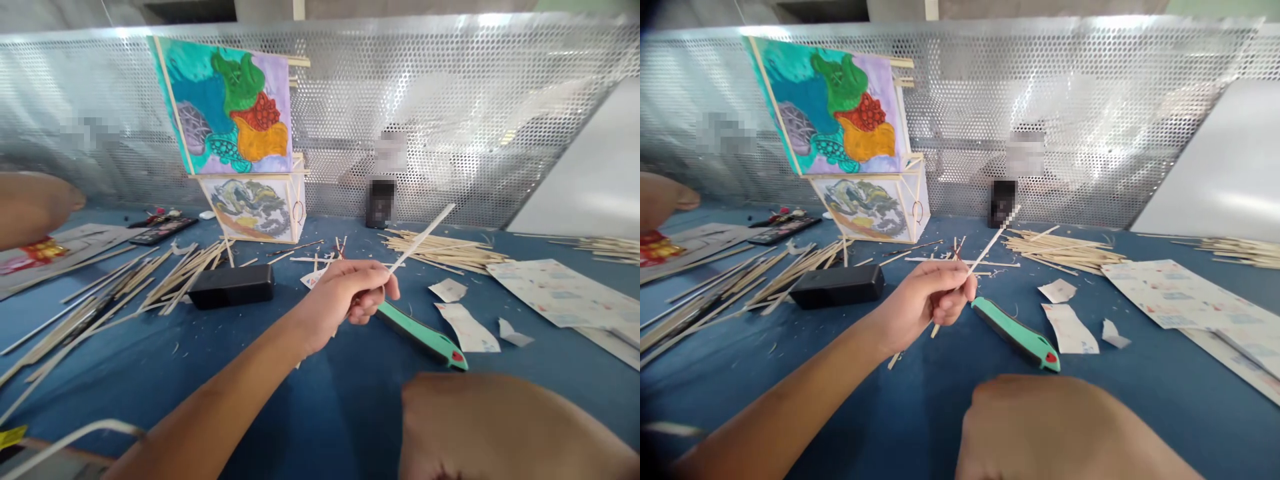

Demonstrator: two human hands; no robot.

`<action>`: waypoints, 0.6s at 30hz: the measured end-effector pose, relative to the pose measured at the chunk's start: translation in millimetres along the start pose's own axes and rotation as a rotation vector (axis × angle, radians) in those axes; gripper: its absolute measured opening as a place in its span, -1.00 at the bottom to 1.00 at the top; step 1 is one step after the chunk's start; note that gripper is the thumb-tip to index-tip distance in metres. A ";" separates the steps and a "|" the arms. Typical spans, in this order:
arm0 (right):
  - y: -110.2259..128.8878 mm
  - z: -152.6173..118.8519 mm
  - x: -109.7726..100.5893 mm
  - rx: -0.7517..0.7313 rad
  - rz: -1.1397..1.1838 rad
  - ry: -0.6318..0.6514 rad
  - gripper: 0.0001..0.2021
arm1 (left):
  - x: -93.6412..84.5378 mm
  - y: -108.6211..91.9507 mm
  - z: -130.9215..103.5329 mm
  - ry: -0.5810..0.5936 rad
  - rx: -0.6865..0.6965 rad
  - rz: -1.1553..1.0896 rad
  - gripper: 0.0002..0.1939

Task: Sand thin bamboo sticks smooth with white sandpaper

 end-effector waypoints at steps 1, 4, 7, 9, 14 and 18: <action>1.5 6.4 6.4 -0.006 -0.054 0.007 -0.45 | -0.8 -0.3 0.2 -0.003 0.005 0.008 -0.74; -1.2 13.9 10.0 -0.021 -0.080 -0.010 -0.47 | -1.9 -0.8 0.4 -0.009 0.012 0.025 -0.74; -6.0 4.4 -20.4 -0.072 0.047 -0.242 -0.61 | -1.5 -0.6 0.3 -0.016 0.011 0.040 -0.69; -13.9 -9.9 -52.2 -0.070 0.112 -0.538 -0.73 | -1.8 -0.6 0.4 -0.025 0.015 0.049 -0.67; -48.4 -42.7 -99.0 0.073 0.010 -0.979 -0.75 | -11.1 -5.5 3.1 -0.098 0.075 0.050 -0.75; -114.7 -82.5 -125.4 0.626 -0.255 -1.160 -0.53 | -25.2 -8.0 5.8 -0.232 0.107 0.024 -0.77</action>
Point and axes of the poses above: each hand's wrist, its own z-axis towards the middle knuckle, its own x-axis out of the palm, y = z × x, the point moved 7 cm from there along z, towards the middle knuckle, and after that the axes turned 8 degrees about -z, right-handed, at the moved point
